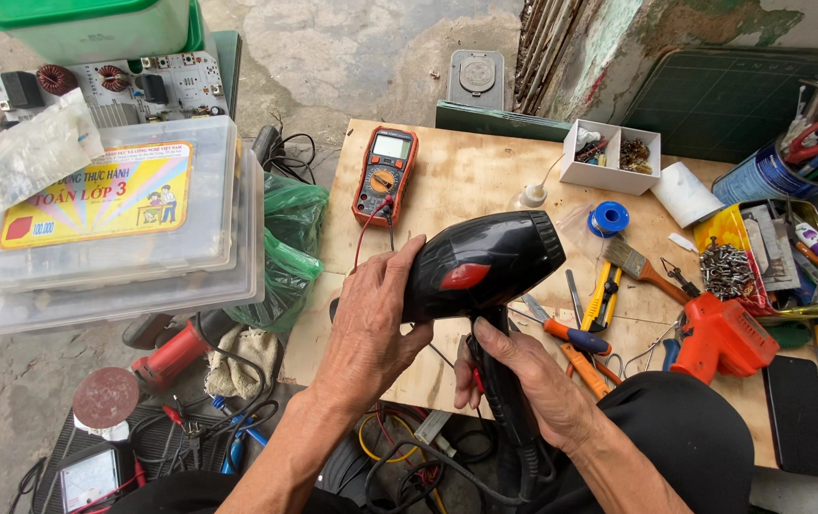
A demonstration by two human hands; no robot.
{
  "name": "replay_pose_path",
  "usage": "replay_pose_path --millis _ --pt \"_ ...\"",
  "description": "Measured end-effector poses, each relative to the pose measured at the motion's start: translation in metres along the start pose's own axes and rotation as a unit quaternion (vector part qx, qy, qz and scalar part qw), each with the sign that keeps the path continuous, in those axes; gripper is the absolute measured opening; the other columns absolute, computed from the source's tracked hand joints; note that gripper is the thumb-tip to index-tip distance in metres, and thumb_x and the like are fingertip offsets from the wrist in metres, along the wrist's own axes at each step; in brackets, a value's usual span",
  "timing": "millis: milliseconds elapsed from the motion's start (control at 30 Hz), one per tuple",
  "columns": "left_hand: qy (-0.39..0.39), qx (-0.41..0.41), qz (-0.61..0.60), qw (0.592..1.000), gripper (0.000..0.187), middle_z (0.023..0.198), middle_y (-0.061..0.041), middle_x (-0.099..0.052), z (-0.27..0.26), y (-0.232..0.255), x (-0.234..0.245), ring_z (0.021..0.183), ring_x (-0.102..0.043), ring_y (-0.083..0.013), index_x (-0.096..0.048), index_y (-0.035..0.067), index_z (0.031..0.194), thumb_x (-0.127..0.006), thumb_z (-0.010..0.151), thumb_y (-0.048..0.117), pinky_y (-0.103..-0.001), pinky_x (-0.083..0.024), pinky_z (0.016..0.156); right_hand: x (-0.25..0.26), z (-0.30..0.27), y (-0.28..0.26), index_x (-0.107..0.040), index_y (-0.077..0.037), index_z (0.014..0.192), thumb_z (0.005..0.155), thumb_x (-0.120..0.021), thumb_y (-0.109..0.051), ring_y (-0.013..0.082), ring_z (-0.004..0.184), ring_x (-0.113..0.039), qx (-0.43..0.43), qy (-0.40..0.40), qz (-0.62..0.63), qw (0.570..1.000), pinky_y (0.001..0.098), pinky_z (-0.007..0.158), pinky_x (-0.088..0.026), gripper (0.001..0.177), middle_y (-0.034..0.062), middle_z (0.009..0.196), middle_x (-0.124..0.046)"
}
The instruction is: The person uses a screwdriver to unscrew and remove the front grille of a black hair dryer. They then use a small metal file to clean the inside of the removed grille before reattaching it to the hair dryer.
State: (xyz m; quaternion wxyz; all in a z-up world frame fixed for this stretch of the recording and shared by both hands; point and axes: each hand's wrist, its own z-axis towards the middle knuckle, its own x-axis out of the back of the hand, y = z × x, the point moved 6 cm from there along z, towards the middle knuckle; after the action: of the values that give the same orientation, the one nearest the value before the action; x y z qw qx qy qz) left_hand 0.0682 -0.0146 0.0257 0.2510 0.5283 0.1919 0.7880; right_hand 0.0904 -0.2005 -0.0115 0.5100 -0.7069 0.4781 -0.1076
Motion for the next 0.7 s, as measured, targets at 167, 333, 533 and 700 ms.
replay_pose_path --millis 167,333,533,700 --pt "-0.013 -0.047 0.002 0.999 0.097 0.138 -0.024 -0.061 -0.006 0.016 0.004 0.124 -0.060 -0.0424 -0.041 0.006 0.165 -0.082 0.077 0.012 -0.052 -0.048 0.107 0.002 0.001 -0.007 -0.075 0.009 0.106 0.096 -0.075 -0.025 0.0310 0.074 -0.076 0.042 0.063 -0.034 0.997 0.0411 0.071 -0.059 0.035 0.0242 0.087 -0.079" --pt "-0.029 -0.030 -0.085 0.995 0.080 0.149 -0.022 -0.063 0.000 0.029 0.037 0.136 -0.059 -0.0360 -0.049 0.003 0.160 -0.073 0.089 0.031 -0.050 -0.044 0.120 0.016 -0.001 -0.014 -0.080 0.006 0.092 0.092 -0.083 -0.020 0.0261 0.061 -0.073 0.096 0.099 -0.076 0.987 0.0411 0.066 -0.060 0.027 0.0210 0.067 -0.075" --pt "0.188 0.489 -0.470 0.710 0.067 0.152 -0.019 -0.076 -0.045 -0.094 0.004 0.145 -0.071 -0.0259 -0.069 -0.002 0.152 -0.041 0.109 0.042 -0.036 -0.048 0.131 0.029 -0.005 -0.007 -0.080 0.027 0.094 0.091 -0.078 0.002 0.0447 0.066 -0.079 0.050 0.170 -0.004 0.984 0.0486 0.063 -0.063 0.025 0.0391 0.086 -0.084" --pt "0.281 0.541 -0.631 0.480 0.055 0.148 -0.030 -0.071 -0.073 -0.112 -0.015 0.136 -0.070 -0.0382 -0.068 -0.005 0.146 -0.046 0.116 0.036 -0.046 -0.056 0.118 0.028 -0.010 -0.011 -0.077 0.014 0.124 0.094 -0.075 0.001 0.0528 0.080 -0.083 0.059 0.162 -0.052 0.984 0.0613 0.070 -0.073 0.033 0.0382 0.096 -0.084"
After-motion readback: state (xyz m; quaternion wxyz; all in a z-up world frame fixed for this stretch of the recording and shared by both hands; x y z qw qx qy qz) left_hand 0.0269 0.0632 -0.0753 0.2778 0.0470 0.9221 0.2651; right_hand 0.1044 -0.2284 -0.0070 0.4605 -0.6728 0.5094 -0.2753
